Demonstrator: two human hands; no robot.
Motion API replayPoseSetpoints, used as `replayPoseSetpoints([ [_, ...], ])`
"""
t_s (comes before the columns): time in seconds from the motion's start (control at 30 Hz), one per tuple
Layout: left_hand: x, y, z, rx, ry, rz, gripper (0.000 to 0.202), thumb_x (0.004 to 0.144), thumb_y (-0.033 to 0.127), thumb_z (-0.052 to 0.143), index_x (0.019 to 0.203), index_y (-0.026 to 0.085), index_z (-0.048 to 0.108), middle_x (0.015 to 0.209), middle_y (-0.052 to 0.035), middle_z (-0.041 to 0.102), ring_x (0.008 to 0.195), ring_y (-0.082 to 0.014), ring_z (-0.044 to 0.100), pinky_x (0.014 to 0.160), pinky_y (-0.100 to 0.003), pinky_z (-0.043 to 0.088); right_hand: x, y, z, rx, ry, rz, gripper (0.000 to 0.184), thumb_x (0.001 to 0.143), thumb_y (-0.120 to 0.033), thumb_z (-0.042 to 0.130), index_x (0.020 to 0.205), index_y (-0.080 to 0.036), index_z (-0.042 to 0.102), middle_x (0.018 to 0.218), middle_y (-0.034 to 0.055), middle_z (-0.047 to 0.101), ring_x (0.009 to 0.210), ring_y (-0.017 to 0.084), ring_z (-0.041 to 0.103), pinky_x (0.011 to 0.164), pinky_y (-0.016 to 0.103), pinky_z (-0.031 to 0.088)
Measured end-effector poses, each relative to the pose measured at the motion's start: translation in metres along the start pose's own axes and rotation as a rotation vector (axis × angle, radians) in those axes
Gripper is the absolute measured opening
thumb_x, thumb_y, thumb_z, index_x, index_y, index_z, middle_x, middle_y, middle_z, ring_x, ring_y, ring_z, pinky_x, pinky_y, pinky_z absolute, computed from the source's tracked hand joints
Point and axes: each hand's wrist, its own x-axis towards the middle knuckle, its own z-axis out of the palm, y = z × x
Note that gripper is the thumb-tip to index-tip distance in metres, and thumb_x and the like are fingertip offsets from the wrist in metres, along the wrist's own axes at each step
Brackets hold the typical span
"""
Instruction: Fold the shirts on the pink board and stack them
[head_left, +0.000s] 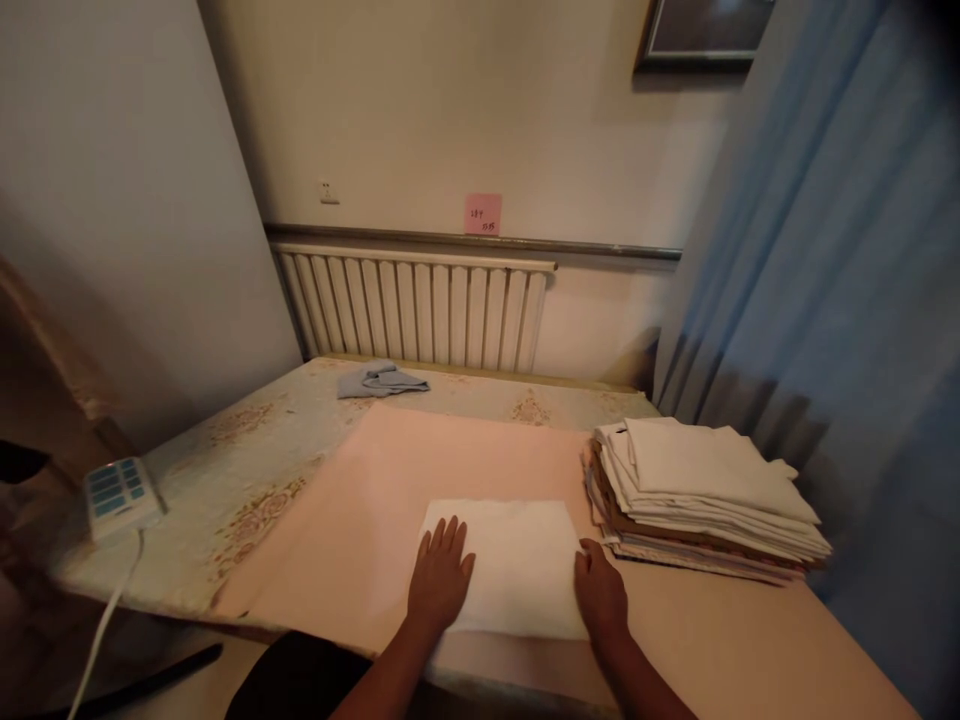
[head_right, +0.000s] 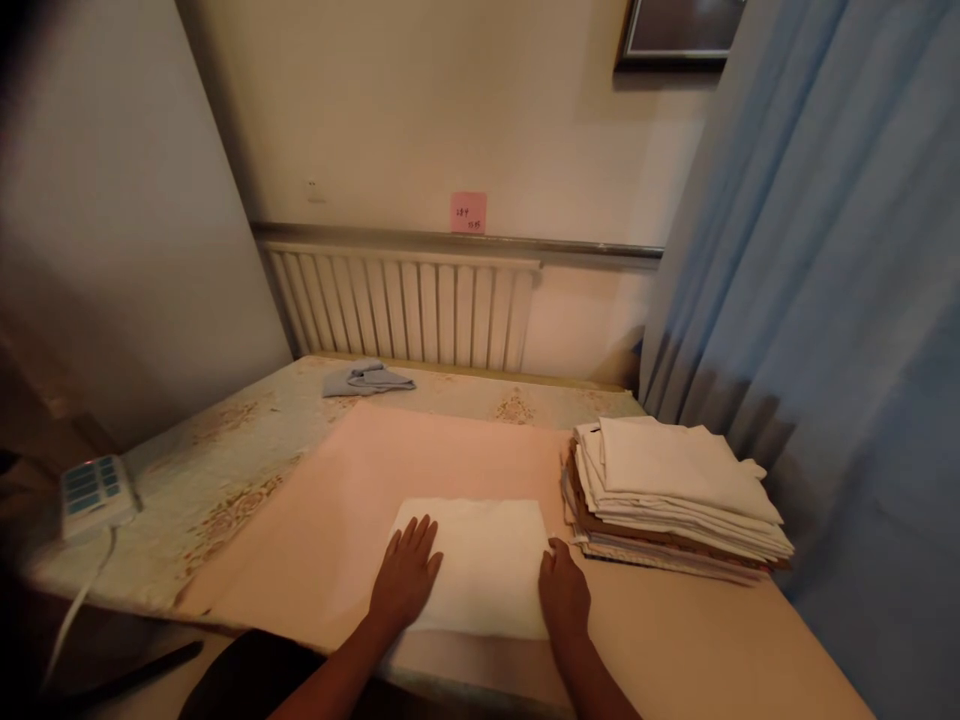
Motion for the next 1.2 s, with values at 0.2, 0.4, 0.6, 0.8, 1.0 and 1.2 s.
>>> replayPoseSetpoints([
  [0.2,0.0,0.001,-0.001,0.002,-0.001,-0.004,0.049,0.095,0.037,0.036,0.141,0.021,0.044,0.148,-0.0063,0.043,0.138,-0.0276,0.036,0.113,-0.049,0.031,-0.007,-0.02,0.012,-0.072,0.235,-0.483,0.041,0.09,-0.019,0.038,0.127,-0.01,0.055,0.13,0.0168,0.058,0.121,0.026,0.052,0.104,0.04,0.037],
  [0.4,0.001,0.001,-0.005,-0.008,-0.017,-0.01,0.049,0.095,0.037,0.037,0.14,0.023,0.045,0.147,-0.006,0.044,0.138,-0.0278,0.036,0.112,-0.05,0.031,-0.038,-0.066,0.049,0.031,0.25,-0.857,0.04,0.095,-0.025,0.04,0.132,-0.017,0.053,0.14,0.011,0.052,0.134,0.023,0.042,0.11,0.042,0.034],
  [0.6,0.004,0.001,-0.007,-0.023,-0.069,-0.015,0.05,0.096,0.039,0.034,0.141,0.021,0.045,0.148,-0.0058,0.042,0.139,-0.0278,0.034,0.113,-0.05,0.029,-0.047,-0.077,0.051,0.003,0.114,-0.905,0.044,0.093,-0.033,0.049,0.136,-0.025,0.049,0.144,0.0061,0.048,0.138,0.026,0.035,0.113,0.05,0.026],
  [0.8,0.008,0.003,-0.008,-0.027,-0.108,-0.046,0.05,0.094,0.038,0.036,0.141,0.021,0.045,0.148,-0.0062,0.042,0.14,-0.0275,0.031,0.114,-0.05,0.026,-0.036,-0.064,0.044,-0.004,0.124,-0.805,0.049,0.092,-0.043,0.051,0.137,-0.022,0.048,0.144,0.0086,0.047,0.136,0.028,0.037,0.113,0.051,0.025],
  [1.0,0.012,0.003,-0.008,-0.029,-0.129,-0.038,0.052,0.094,0.04,0.035,0.142,0.019,0.044,0.149,-0.0069,0.041,0.141,-0.0284,0.03,0.115,-0.05,0.024,-0.026,-0.045,0.04,-0.001,0.151,-0.703,0.049,0.094,-0.048,0.046,0.135,-0.022,0.051,0.144,0.0073,0.048,0.137,0.027,0.036,0.113,0.049,0.025],
  [1.2,0.013,0.001,-0.005,0.013,-0.119,-0.019,0.051,0.094,0.038,0.035,0.14,0.018,0.046,0.149,-0.0073,0.042,0.14,-0.029,0.031,0.114,-0.049,0.025,-0.017,-0.027,0.04,-0.02,0.174,-0.656,0.05,0.094,-0.05,0.045,0.135,-0.022,0.051,0.145,0.0066,0.047,0.137,0.027,0.035,0.114,0.047,0.025],
])
